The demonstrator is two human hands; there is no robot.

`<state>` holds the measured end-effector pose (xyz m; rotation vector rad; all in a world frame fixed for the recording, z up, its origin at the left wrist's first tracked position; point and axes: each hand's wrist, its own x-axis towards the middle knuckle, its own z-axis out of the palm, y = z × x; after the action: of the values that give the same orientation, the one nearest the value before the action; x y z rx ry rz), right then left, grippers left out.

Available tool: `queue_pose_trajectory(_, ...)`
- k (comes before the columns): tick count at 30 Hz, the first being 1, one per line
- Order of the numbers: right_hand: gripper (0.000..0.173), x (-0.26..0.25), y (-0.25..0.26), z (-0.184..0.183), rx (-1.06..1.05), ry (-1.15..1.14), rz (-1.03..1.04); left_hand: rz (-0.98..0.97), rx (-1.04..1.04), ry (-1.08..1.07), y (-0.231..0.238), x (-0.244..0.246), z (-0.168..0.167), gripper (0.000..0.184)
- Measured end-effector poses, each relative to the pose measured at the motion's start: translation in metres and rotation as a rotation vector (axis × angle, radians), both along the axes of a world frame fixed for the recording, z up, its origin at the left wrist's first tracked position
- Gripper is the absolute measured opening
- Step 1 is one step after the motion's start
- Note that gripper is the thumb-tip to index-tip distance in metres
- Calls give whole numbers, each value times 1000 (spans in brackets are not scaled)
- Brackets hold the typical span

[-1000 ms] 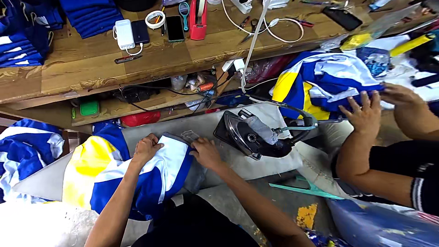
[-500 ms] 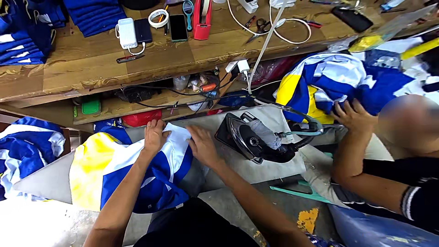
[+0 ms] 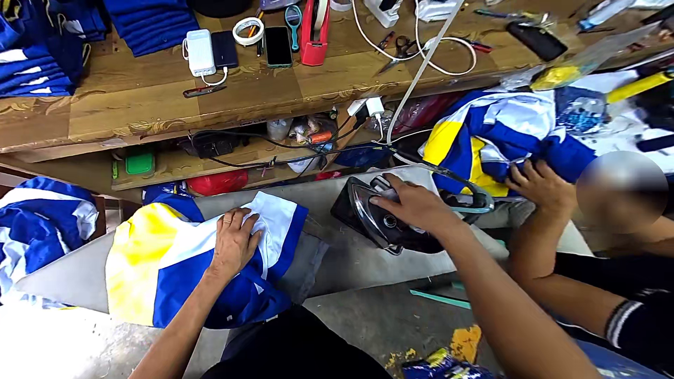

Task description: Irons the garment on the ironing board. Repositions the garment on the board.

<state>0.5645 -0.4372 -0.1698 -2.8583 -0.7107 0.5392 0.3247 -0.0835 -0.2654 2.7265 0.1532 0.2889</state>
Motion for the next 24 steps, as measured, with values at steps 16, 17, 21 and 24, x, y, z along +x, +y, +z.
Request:
queue_pose_trajectory(16, 61, -106, 143, -11, 207, 330, 77, -36, 55, 276, -9, -14, 11, 68)
queue_pose_trajectory(17, 62, -108, 147, -16, 206, 332, 67, -41, 49, 371, -4, -17, 11, 75)
queue_pose_trajectory(21, 64, -110, 138, -23, 168, 322, 100, -57, -29, 573, 35, -19, 5, 79)
queue_pose_trajectory(24, 56, -118, 127, -17, 77, 336, 189, -98, -82, 643, 54, -7, 9, 75)
